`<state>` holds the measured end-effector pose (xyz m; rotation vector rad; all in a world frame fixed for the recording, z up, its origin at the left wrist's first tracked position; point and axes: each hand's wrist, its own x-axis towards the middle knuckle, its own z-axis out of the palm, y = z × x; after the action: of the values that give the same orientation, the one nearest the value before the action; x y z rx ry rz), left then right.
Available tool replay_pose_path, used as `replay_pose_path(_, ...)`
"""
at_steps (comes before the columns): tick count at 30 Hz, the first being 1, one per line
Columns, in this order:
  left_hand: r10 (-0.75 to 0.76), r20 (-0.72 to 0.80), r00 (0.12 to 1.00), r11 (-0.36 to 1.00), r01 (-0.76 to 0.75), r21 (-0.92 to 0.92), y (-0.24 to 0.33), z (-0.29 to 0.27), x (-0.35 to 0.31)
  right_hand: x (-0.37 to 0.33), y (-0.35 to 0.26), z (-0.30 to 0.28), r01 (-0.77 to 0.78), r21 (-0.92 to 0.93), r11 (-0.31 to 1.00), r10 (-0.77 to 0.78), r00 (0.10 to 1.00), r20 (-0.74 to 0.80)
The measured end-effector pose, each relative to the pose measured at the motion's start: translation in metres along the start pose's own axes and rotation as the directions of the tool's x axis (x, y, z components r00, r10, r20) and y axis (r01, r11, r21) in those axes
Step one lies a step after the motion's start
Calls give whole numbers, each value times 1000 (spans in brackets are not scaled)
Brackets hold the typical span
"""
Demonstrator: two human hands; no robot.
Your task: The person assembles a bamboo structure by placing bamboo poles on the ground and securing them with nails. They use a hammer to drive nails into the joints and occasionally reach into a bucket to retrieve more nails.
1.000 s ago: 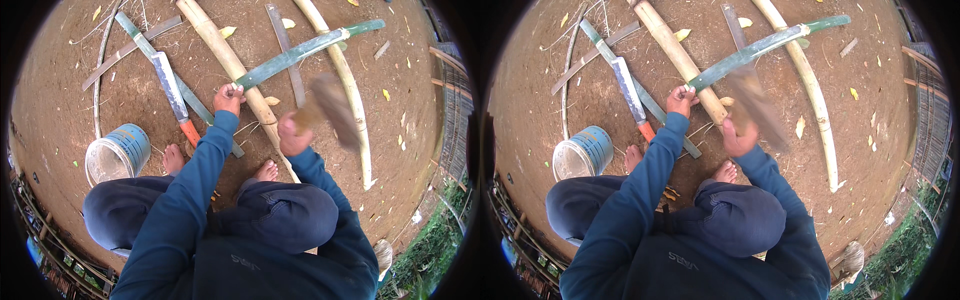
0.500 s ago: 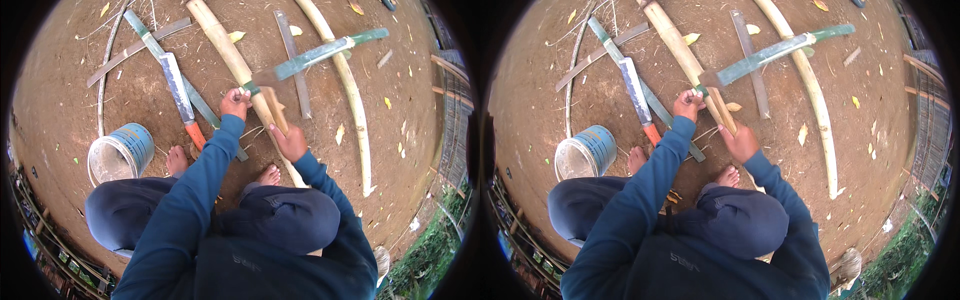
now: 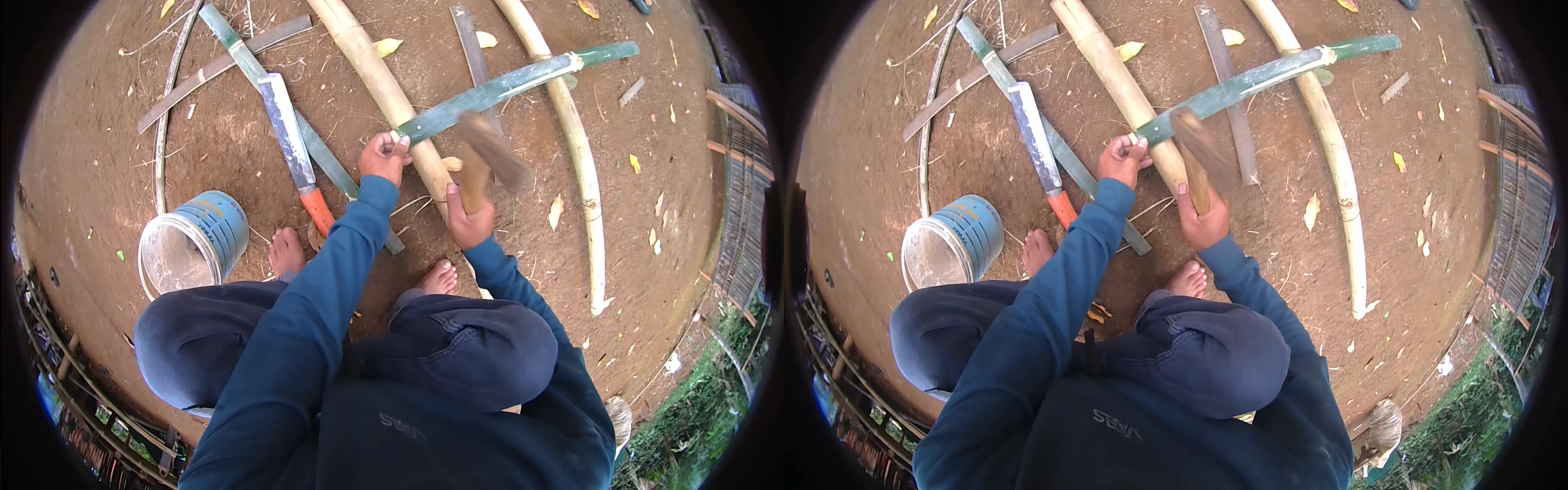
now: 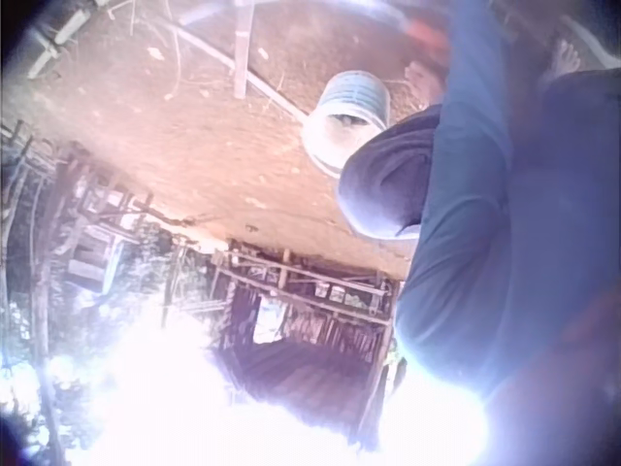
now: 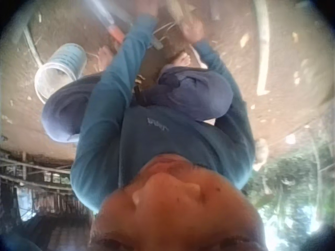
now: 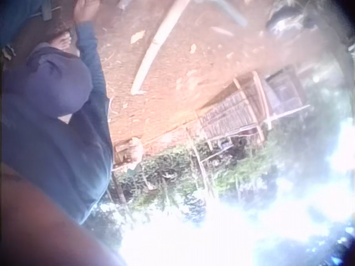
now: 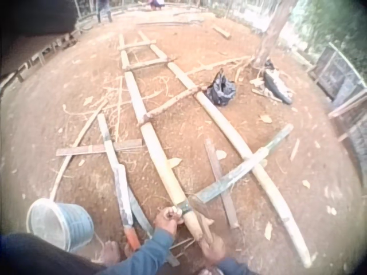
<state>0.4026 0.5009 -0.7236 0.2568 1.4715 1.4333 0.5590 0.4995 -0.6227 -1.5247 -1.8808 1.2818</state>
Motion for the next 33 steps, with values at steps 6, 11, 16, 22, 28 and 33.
replay_pose_path(6, -34, -9, 999, 999, 34, 25, 1, -11, -5, 0, 3, 7, 0, -39, 999, 1, 1000, 28)
replay_pose_path(11, -37, 5, 999, 998, 37, -53, -5, -6, -4, 6, 48, 7, 3, -242, 970, 26, 993, 118)
replay_pose_path(16, -8, 41, 999, 1000, 8, -8, -18, -17, 3, 8, 50, 5, -40, -293, 955, 100, 976, 195)
replay_pose_path(22, -8, 59, 998, 1000, 8, -8, -16, -5, 5, -17, 44, -24, -154, -60, 986, 155, 988, 14)
replay_pose_path(28, -48, 102, 994, 994, 37, 107, -2, -14, 12, -52, 117, -50, -443, -269, 855, 325, 863, -387)
replay_pose_path(33, -43, 22, 999, 917, 31, 398, 17, -22, 1, -96, 190, -85, -578, -486, 655, 300, 790, -535)
